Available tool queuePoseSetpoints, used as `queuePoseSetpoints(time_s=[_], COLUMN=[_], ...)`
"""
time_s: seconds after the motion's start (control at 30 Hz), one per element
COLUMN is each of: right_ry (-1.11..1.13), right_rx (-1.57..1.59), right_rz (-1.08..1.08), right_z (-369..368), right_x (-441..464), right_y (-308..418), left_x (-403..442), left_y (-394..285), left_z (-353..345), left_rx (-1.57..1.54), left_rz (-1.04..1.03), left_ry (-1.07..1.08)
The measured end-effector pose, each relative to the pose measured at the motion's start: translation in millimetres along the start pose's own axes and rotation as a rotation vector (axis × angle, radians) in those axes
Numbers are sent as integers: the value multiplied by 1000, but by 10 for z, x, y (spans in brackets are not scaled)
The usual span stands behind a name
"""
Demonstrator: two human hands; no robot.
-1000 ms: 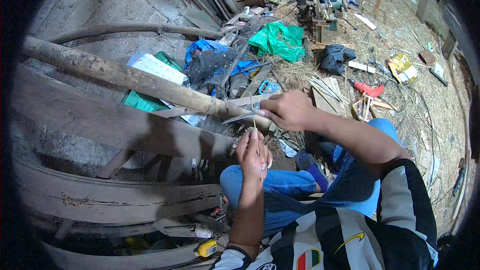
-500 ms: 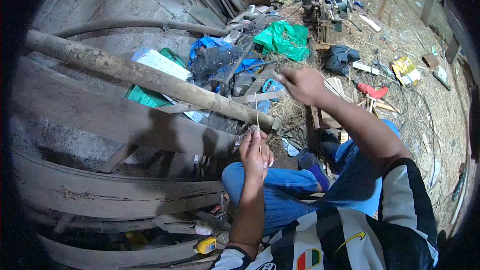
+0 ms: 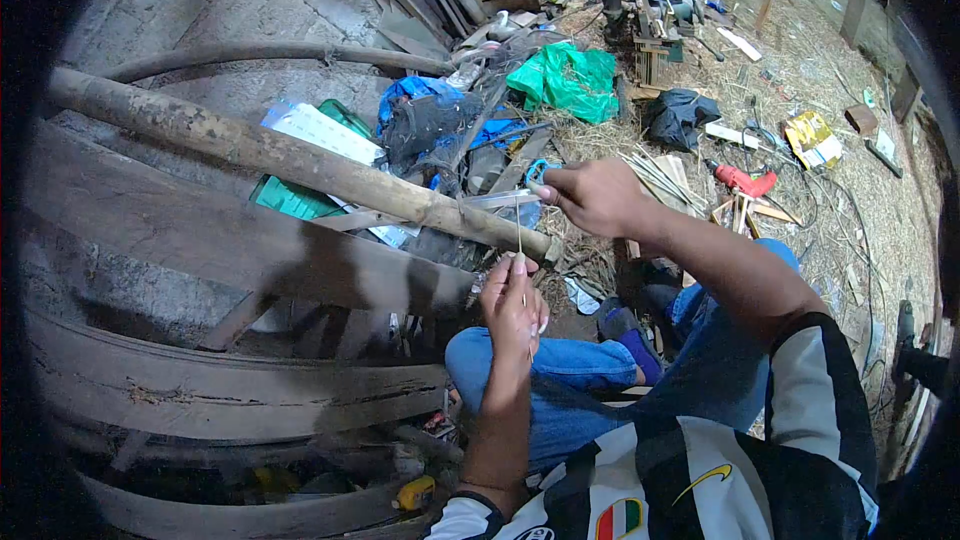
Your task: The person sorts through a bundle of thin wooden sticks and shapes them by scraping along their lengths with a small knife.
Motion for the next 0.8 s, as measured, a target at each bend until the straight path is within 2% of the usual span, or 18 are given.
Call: queuePoseSetpoints(time_s=[0.1,0.17,0.23,0.4,0.47,0.53,0.6,0.67,0.73,0.8], right_ry=[-132,-140,-168,-94,-47,-21,-46,-96,-153,-114], right_rx=[41,44,48,71,-61,-18,6,16,27,63], right_rz=[180,133,51,169,-28,-160,-192,-112,-53,134], right_z=[-72,-117,3,-62,-231,-87,39,-20,-53,-108], right_x=[-107,-57,-2,-98,-9,85,89,78,-14,-78], right_y=[269,164,4,327,-74,-401,-421,-252,-78,242], left_x=[39,38,21,28,-26,-6,-29,10,52,37], left_y=[18,36,55,81,37,58,86,93,119,47], left_z=[-2,-10,-4,-22,-55,-26,49,90,241,188], left_rx=[-66,-151,-173,-210,-186,-184,-208,-204,-132,-84], left_rz=[26,51,70,108,78,57,80,71,40,21], left_ry=[73,159,139,134,161,187,163,132,-89,-62])
Point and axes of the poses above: each hand's wrist, its own x-axis towards the middle knuckle, its own z-axis out of the back of the hand, y = z × x, the point moved 9 cm from there along x, towards the middle knuckle, and after that the axes turned 7 degrees about z, right-handed, at the moved point
